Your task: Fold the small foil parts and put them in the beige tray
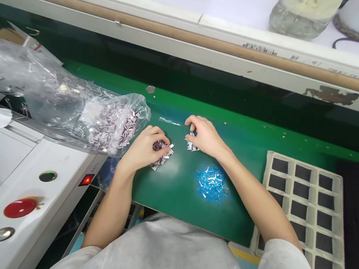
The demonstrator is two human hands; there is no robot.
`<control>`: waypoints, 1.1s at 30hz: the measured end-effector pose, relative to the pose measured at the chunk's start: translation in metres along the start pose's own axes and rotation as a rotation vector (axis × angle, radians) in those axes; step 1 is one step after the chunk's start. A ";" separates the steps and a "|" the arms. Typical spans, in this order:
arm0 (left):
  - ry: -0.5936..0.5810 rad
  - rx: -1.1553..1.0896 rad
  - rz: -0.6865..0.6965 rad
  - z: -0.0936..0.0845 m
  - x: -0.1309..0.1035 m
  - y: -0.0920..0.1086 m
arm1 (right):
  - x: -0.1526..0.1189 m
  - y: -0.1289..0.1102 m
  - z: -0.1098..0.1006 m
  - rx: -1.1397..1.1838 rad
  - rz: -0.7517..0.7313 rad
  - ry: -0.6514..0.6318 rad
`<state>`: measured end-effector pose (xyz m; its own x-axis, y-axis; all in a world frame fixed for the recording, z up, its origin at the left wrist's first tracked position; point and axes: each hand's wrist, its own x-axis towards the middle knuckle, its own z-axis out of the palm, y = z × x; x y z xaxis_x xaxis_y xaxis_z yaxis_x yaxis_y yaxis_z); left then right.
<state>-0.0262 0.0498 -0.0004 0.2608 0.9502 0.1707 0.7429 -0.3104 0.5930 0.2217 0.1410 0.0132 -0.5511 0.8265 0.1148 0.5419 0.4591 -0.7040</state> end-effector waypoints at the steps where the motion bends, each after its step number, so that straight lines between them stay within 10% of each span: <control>1: -0.009 0.000 -0.005 0.001 0.000 0.002 | 0.002 0.002 -0.001 -0.016 0.005 0.031; 8: -0.026 0.164 0.009 0.002 0.001 0.011 | 0.015 0.030 -0.007 -0.144 0.113 0.247; 18: -0.036 0.162 0.028 0.007 0.002 0.012 | 0.022 0.046 -0.002 -0.312 0.083 0.224; 33: 0.347 -0.514 -0.071 0.003 0.000 0.007 | 0.018 0.044 0.011 -0.265 0.058 0.255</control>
<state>-0.0186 0.0471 0.0013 -0.0579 0.9486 0.3113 0.3365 -0.2750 0.9006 0.2286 0.1730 -0.0239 -0.3573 0.8928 0.2743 0.7317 0.4501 -0.5119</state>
